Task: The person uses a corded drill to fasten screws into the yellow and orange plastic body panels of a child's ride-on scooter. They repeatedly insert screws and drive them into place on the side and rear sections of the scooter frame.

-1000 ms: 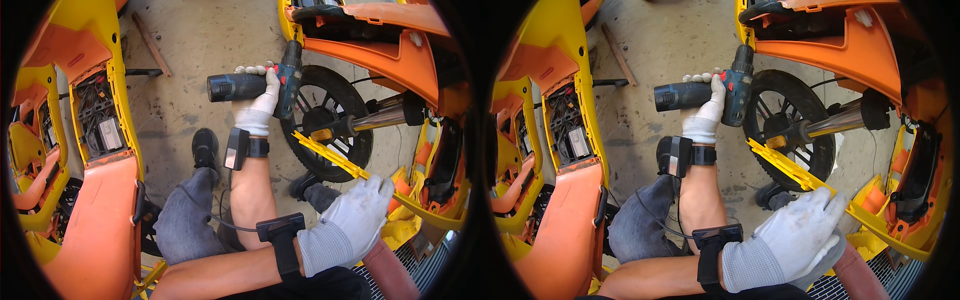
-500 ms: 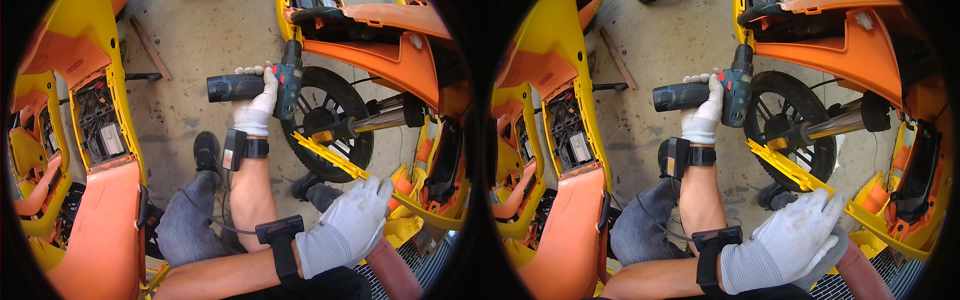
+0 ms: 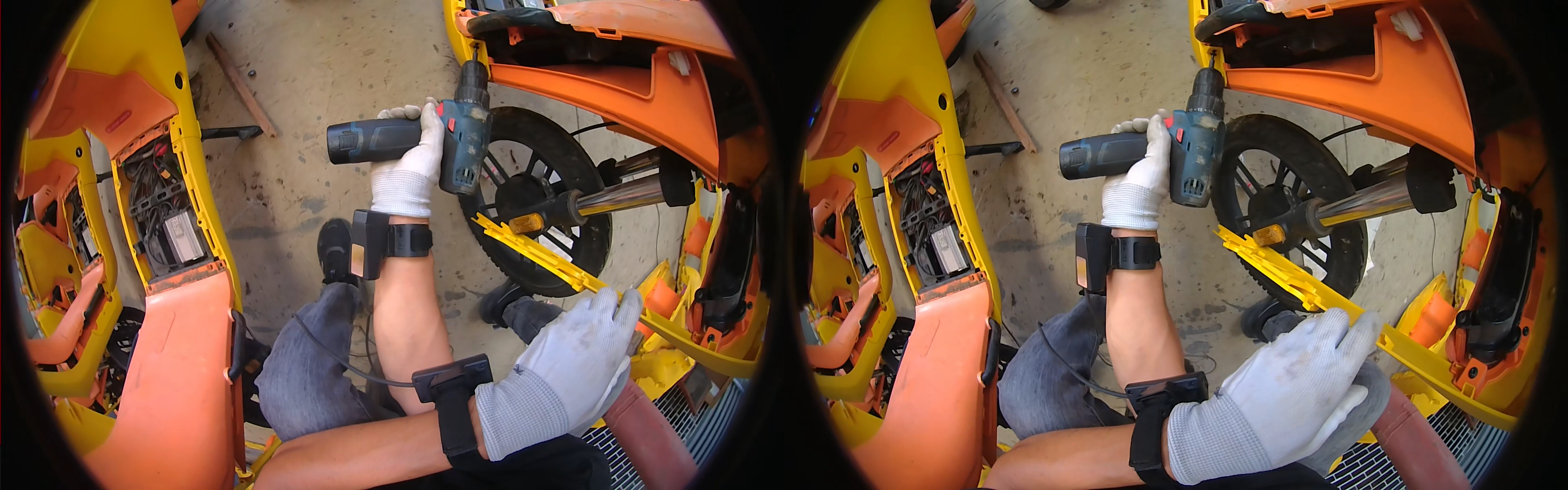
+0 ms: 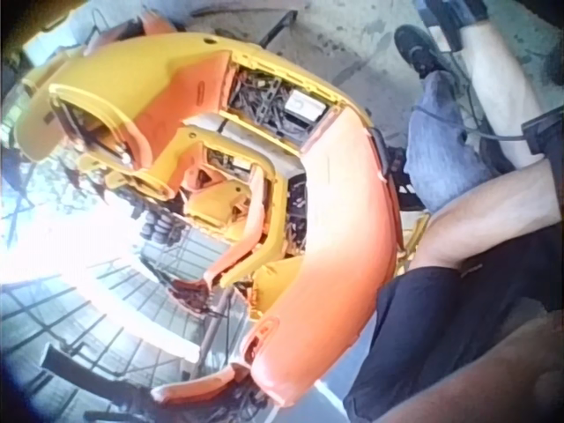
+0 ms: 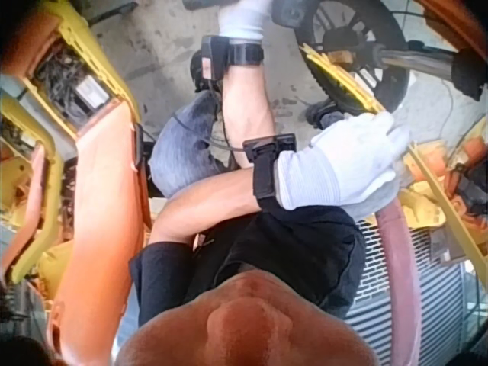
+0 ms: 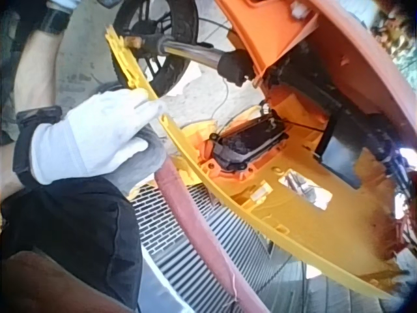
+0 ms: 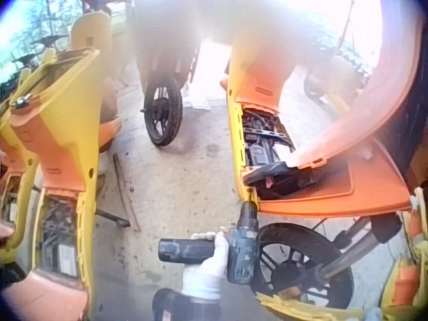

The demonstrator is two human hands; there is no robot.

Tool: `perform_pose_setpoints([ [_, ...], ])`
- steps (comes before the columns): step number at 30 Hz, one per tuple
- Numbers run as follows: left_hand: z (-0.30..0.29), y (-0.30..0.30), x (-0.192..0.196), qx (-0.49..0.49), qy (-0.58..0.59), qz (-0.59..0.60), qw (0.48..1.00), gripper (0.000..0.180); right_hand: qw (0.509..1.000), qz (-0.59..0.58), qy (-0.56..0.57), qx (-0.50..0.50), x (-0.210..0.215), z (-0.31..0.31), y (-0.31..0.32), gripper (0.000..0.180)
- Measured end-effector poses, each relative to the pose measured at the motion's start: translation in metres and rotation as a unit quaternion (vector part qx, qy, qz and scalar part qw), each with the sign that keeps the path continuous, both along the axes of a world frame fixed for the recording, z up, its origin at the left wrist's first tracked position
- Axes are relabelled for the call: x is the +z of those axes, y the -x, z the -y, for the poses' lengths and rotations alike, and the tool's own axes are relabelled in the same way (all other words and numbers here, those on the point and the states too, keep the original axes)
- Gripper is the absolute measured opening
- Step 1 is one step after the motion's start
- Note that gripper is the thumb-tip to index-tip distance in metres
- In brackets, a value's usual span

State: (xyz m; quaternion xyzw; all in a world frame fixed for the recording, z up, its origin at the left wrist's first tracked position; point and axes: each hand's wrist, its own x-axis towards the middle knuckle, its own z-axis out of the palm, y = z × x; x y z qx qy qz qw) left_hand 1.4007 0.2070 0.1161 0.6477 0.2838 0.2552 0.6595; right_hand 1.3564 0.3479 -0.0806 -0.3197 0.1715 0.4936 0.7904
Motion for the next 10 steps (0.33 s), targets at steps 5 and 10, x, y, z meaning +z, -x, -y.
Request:
perform_pose_setpoints([
  [5, -0.007, 0.0, 0.001, -0.044, 0.027, 0.003, 0.999, 0.057, 0.999, 0.003, 0.029, -0.012, -0.002, -0.01, -0.004, 0.016],
  [10, -0.007, 0.002, 0.003, -0.03, 0.006, 0.002, 1.0, 0.058, 0.992, 0.076, 0.097, -0.013, -0.01, -0.011, -0.007, 0.021],
])
